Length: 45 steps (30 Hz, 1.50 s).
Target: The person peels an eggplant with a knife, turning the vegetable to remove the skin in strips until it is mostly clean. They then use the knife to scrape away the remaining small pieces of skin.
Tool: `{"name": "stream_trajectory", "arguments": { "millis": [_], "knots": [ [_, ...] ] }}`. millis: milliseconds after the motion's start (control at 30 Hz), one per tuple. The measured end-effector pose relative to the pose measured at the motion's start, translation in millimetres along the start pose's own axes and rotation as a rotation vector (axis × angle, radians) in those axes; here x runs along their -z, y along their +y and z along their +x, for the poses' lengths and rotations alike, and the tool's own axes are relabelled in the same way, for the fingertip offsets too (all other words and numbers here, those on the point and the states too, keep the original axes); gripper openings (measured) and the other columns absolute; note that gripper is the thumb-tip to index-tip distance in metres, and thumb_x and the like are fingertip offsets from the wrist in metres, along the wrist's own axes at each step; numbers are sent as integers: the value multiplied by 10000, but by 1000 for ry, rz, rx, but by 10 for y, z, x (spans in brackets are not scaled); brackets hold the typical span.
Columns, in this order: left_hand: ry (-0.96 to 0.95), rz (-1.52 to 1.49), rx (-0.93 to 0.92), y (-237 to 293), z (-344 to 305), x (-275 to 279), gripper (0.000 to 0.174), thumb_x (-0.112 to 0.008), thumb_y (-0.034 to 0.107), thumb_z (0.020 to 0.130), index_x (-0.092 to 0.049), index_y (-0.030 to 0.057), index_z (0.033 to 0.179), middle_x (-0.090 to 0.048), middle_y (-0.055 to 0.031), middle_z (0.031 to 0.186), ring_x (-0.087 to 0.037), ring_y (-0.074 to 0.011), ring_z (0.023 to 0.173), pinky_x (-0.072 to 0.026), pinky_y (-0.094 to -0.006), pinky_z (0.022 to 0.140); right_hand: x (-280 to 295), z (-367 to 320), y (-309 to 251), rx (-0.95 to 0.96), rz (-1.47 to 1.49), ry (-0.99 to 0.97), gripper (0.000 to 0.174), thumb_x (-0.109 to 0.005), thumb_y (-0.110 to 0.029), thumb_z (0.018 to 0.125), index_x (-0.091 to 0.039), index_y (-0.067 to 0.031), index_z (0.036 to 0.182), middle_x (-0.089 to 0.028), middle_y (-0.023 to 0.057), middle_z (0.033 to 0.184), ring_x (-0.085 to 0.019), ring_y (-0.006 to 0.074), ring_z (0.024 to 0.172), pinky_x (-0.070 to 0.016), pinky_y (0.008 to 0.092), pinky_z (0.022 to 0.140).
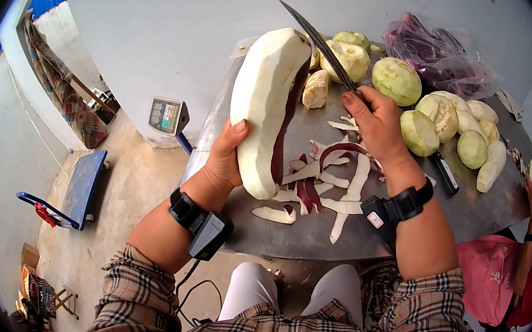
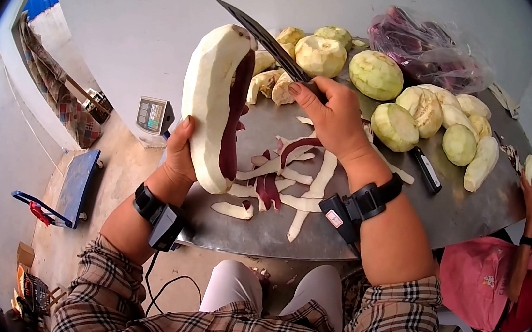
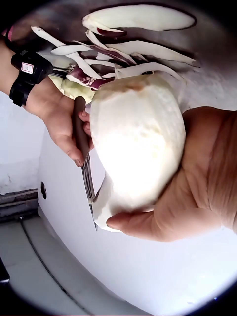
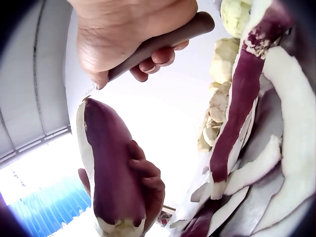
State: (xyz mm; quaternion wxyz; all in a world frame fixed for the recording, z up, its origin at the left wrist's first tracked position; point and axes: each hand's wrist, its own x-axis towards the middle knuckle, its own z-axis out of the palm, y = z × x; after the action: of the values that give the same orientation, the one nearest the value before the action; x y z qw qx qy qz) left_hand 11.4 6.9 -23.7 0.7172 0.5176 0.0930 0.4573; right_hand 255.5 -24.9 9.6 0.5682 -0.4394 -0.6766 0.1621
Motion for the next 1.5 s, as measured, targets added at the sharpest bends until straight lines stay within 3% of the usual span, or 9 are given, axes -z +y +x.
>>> {"name": "stream_trajectory", "arguments": {
  "millis": [400, 600, 800, 900, 1000, 1100, 1200, 1300, 1500],
  "knots": [
    [-20, 17, -5, -11, -8, -5, 842, -663, 427, 731, -317, 0, 1369, -486, -222, 1270, -559, -249, 1073, -508, -324, 867, -25, -17, 7, 114, -32, -37, 439, -627, -386, 861, -529, 10, 699, -402, 7, 540, -342, 89, 532, -305, 267, 479],
    [-23, 8, -11, 1, -5, -8, 838, -668, 427, 732, -326, -2, 1366, -490, -228, 1264, -558, -254, 1072, -499, -324, 882, -26, -14, -1, 49, 84, 48, 435, -631, -383, 860, -528, 6, 694, -403, 5, 538, -342, 91, 529, -309, 271, 477],
    [-12, 40, -21, 16, -11, -66, 852, -654, 463, 735, -325, -11, 1363, -498, -239, 1250, -560, -258, 1067, -499, -321, 878, -33, -22, -24, 92, 2, -46, 421, -612, -377, 876, -528, -1, 707, -403, -8, 548, -341, 78, 541, -301, 258, 485],
    [-14, 32, -9, 5, -7, -9, 860, -638, 489, 738, -326, -14, 1361, -502, -241, 1243, -563, -260, 1062, -496, -323, 880, -30, -31, -10, -52, 123, 12, 418, -597, -382, 886, -535, -2, 724, -404, -20, 554, -337, 75, 542, -302, 252, 489],
    [-5, 28, -1, 7, -14, -18, 861, -632, 495, 738, -326, -14, 1360, -505, -238, 1239, -565, -259, 1054, -492, -326, 885, -8, -33, 16, -10, 180, -28, 421, -576, -387, 899, -548, -1, 734, -401, -27, 560, -340, 71, 544, -303, 250, 492],
    [-17, 22, 8, 3, -12, -17, 851, -643, 472, 734, -329, -13, 1358, -509, -233, 1233, -570, -257, 1044, -490, -326, 886, -9, -23, 13, -77, 172, -210, 402, -466, -382, 953, -560, -14, 820, -474, 3, 613, -384, 43, 470, -300, 173, 424],
    [-26, 51, 14, 7, 2, -40, 838, -655, 444, 728, -335, -11, 1355, -517, -226, 1223, -572, -256, 1040, -489, -323, 883, -23, -91, -112, -226, 431, -278, 514, -404, -479, 952, -572, -20, 792, -465, 13, 551, -397, 68, 453, -321, 211, 435],
    [-27, 70, 34, 9, 3, -79, 832, -662, 426, 723, -338, -8, 1354, -520, -221, 1220, -569, -252, 1045, -484, -320, 888, -10, -103, -155, -174, 487, -381, 572, -331, -524, 956, -574, -24, 821, -499, 38, 554, -407, 76, 404, -329, 200, 404],
    [-16, 80, 39, 7, 2, -80, 831, -658, 432, 723, -341, -7, 1354, -523, -219, 1216, -570, -246, 1041, -481, -317, 891, 11, -83, -159, -255, 464, -406, 607, -329, -549, 946, -579, -16, 800, -514, 40, 557, -415, 74, 400, -337, 199, 396]
  ]
}}
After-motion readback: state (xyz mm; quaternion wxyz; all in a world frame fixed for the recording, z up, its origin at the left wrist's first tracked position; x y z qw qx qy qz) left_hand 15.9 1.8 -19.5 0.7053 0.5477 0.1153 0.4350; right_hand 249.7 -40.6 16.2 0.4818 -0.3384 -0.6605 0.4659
